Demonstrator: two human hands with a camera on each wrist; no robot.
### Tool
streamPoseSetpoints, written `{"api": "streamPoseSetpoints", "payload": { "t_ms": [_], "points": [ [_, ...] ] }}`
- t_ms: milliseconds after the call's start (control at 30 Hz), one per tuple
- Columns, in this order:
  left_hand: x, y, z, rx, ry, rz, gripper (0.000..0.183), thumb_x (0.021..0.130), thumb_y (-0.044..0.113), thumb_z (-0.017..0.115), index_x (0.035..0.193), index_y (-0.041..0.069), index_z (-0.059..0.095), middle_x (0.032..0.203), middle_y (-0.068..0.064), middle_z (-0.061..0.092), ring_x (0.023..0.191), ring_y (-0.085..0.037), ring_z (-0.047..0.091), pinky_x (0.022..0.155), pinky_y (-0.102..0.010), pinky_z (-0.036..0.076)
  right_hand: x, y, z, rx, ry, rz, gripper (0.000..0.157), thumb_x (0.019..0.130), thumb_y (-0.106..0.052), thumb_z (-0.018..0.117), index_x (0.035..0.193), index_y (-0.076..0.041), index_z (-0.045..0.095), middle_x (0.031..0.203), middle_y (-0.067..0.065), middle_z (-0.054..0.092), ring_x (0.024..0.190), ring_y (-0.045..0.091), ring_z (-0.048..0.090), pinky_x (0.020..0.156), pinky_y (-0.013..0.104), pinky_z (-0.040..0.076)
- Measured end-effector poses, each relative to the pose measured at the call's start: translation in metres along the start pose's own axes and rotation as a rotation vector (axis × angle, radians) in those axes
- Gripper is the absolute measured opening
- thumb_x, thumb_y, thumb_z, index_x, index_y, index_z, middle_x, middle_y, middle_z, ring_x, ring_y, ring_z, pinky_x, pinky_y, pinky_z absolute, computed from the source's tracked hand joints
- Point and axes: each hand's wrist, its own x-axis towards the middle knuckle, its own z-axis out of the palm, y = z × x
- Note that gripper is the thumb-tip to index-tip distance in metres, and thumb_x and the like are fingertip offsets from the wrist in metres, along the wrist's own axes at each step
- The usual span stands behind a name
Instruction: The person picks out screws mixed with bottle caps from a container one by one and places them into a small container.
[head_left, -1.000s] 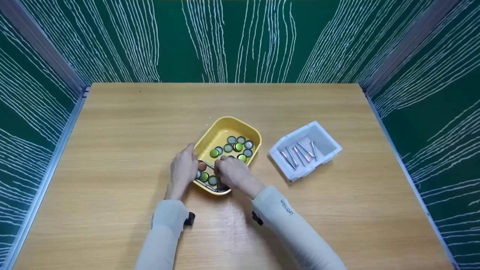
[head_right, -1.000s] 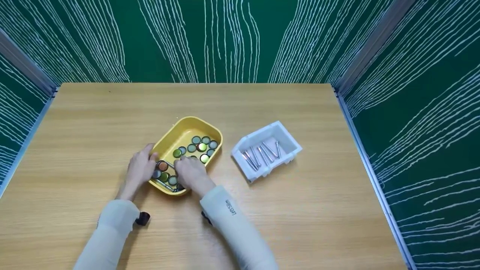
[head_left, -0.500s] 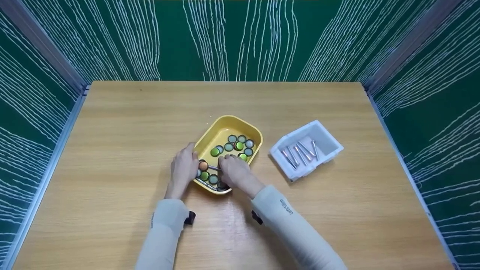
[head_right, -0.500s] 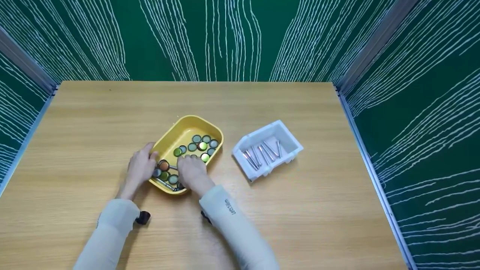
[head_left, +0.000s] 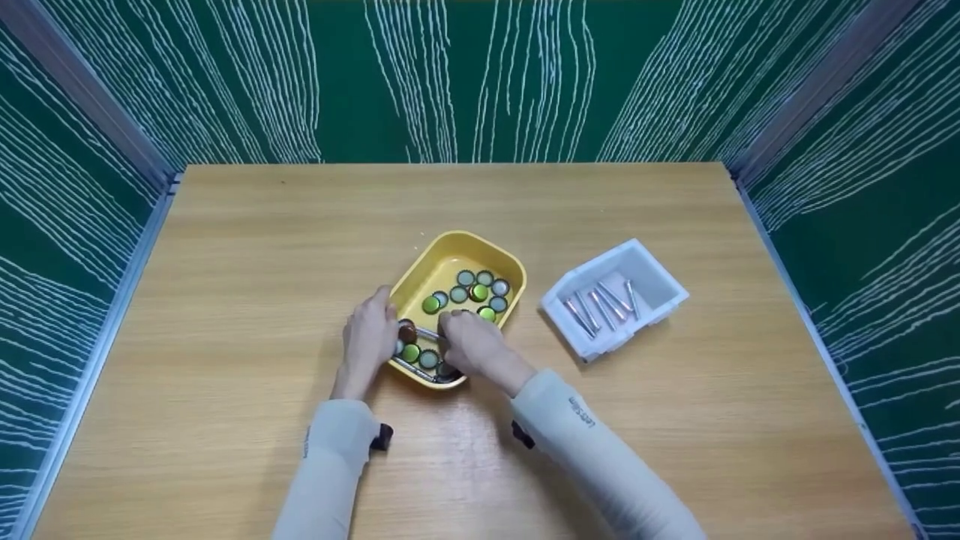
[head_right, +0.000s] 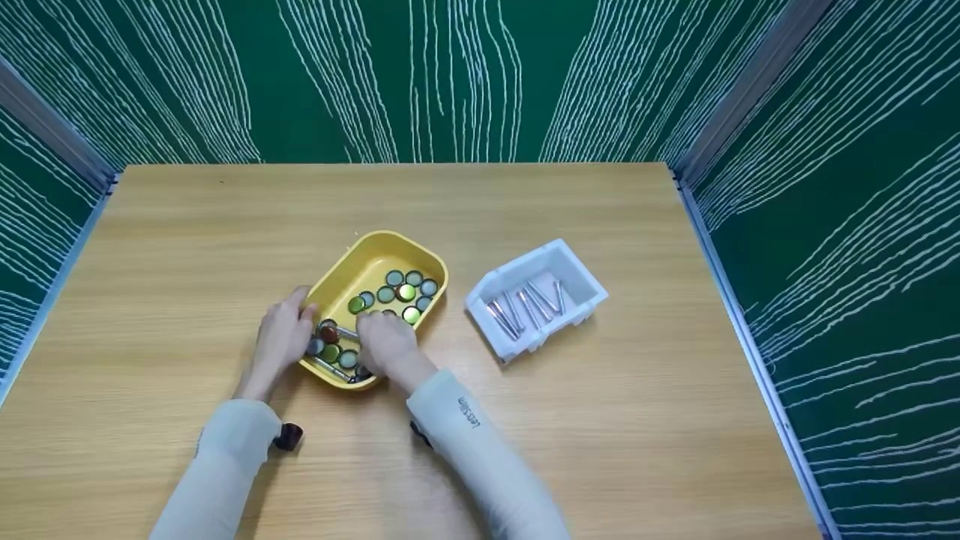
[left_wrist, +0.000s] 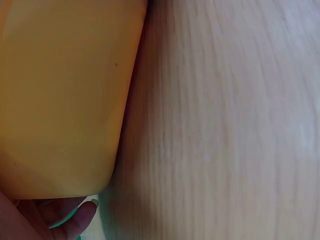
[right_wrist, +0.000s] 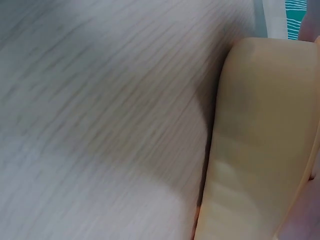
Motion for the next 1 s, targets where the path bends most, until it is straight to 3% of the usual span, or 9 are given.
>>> {"api": "streamPoseSetpoints", "payload": {
  "t_ms": [400, 767, 1000],
  "points": [
    [-0.003, 0.002, -0.001, 0.024, 0.020, 0.036, 0.038, 0.101, 0.017, 0.049, 0.138, 0.008, 0.052, 0.124, -0.023, 0.066, 0.106, -0.046, 0.065, 0.082, -0.057, 0.053, -0.001, 0.009, -0.004, 0.297, 0.236, -0.125, 0.011, 0.088, -0.005, 0.060, 0.099, -0.001, 0.062, 0.095, 0.014, 0.068, 0.090, 0.029, 0.067, 0.080, 0.040, 0.057],
    [-0.003, 0.002, 0.000, 0.024, 0.060, 0.051, 0.037, 0.099, 0.015, 0.050, 0.135, 0.008, 0.055, 0.122, -0.022, 0.067, 0.107, -0.045, 0.065, 0.084, -0.059, 0.052, -0.005, 0.018, -0.036, 0.429, 0.350, -0.098, 0.010, 0.093, -0.010, 0.062, 0.100, -0.004, 0.064, 0.088, 0.009, 0.071, 0.080, 0.024, 0.067, 0.074, 0.036, 0.056],
    [-0.003, 0.002, 0.000, 0.030, 0.050, 0.050, 0.038, 0.100, 0.017, 0.049, 0.137, 0.007, 0.053, 0.123, -0.024, 0.066, 0.107, -0.046, 0.065, 0.086, -0.058, 0.052, -0.009, 0.034, -0.054, 0.538, 0.440, -0.098, 0.013, 0.088, -0.005, 0.064, 0.099, 0.002, 0.066, 0.088, 0.013, 0.073, 0.078, 0.023, 0.067, 0.072, 0.032, 0.058]
  ]
}}
